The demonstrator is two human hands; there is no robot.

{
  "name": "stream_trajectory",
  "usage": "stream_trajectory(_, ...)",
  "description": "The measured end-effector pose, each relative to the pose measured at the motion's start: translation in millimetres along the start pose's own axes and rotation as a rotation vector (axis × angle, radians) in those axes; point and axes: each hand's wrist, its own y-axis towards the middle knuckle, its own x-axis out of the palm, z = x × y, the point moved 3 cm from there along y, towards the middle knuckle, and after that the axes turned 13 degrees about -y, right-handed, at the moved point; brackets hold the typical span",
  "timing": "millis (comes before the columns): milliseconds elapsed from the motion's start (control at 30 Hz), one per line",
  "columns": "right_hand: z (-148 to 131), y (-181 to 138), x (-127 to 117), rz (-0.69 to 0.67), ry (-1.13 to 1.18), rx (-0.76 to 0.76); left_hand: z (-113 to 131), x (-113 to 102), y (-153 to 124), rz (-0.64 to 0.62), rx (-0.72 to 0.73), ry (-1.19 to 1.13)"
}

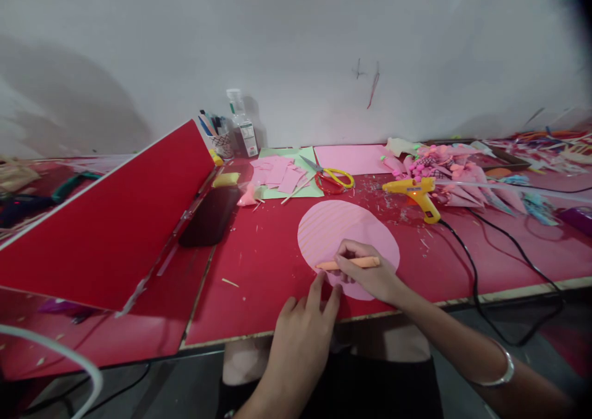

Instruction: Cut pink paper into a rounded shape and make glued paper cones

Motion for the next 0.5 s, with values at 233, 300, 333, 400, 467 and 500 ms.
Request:
stream_trajectory(233,6.9,-0.4,-14.3,0.082,-0.058,0.011,0.3,-0.2,-0.5,-0.011,-0.003,0.032)
stream_trajectory(300,11.1,-1.8,-22.7,0.11,-0.076,0.008,0.7,-0.4,-0.6,-0.011,-0.001,0.04)
stream_trajectory(333,13.4,-2.5,-27.2,0.124,-0.084,0.007,0.9,-0.6,-0.7,-0.013,-0.001,0.043)
stream_trajectory(400,17.8,-4.1,-36.2,0.151,-0.108,0.006,1.2,-0.9,-1.0,-0.019,-0.009,0.044)
stream_trajectory(467,21.8,-5.9,-45.0,0.187,-0.144,0.005,1.3,-1.0,-1.2,-0.022,-0.016,0.042)
stream_trajectory(500,23.6,-7.1,-49.5,0.214,-0.164,0.004,1.3,-0.9,-1.2,-0.025,-0.02,0.043)
